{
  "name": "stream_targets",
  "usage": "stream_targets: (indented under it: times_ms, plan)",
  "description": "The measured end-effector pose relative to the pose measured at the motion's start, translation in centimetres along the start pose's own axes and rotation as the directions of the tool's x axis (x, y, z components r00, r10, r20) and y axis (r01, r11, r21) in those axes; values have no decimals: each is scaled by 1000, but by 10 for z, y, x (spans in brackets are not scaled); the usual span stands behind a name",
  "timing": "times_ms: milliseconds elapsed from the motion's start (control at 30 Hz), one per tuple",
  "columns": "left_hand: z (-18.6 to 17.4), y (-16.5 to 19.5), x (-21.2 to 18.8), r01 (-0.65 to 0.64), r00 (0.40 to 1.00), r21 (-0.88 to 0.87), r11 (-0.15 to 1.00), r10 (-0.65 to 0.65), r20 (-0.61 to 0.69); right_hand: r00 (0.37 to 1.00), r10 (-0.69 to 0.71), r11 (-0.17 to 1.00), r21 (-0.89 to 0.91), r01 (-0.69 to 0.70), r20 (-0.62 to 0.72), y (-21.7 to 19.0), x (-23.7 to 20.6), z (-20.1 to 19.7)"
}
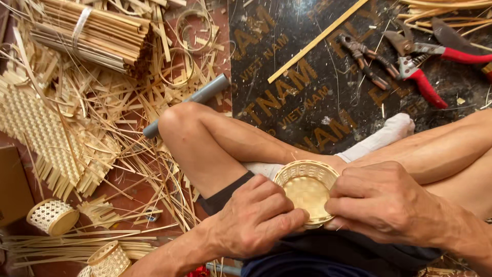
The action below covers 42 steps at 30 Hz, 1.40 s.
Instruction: The person sits on the floor assembling woven bamboo baskets. They fit a round wooden base into a perforated woven bamboo body, press the parts together, trim excess bamboo strip with shears, apply glue from a squeeze bottle around the base rim, and place the finished basket onto a pile of completed baskets on the floor.
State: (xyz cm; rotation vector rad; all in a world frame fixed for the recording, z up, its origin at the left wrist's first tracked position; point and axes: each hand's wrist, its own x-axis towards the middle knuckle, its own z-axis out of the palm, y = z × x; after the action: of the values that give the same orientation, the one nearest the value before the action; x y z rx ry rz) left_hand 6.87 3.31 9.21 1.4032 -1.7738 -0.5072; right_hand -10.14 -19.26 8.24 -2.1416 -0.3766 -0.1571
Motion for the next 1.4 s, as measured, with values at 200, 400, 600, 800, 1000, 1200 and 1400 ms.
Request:
stream_targets:
  times_ms: [200,400,600,800,1000,1200,1400]
  plan:
    - [-5,16,-8,-23,997,104,994,16,70,998,-41,997,-60,44,47,-13,1,1]
    - [-2,16,-20,-165,983,247,955,138,122,995,-89,985,-142,94,38,-17,2,4]
    - [14,-8,-23,-172,983,335,926,137,125,995,-94,977,-190,96,20,10,-2,29]
    - [32,0,-26,-81,996,392,917,62,62,997,5,988,-154,7,73,7,-4,32]
    - [39,4,-24,-122,991,443,888,87,98,988,35,968,-241,-70,-150,-6,20,10]
    - [39,-10,-12,-63,993,339,939,26,113,989,141,847,-512,-143,-43,32,36,29]
    - [37,-11,-12,-75,988,324,943,26,152,986,161,865,-476,-160,-39,33,35,30]
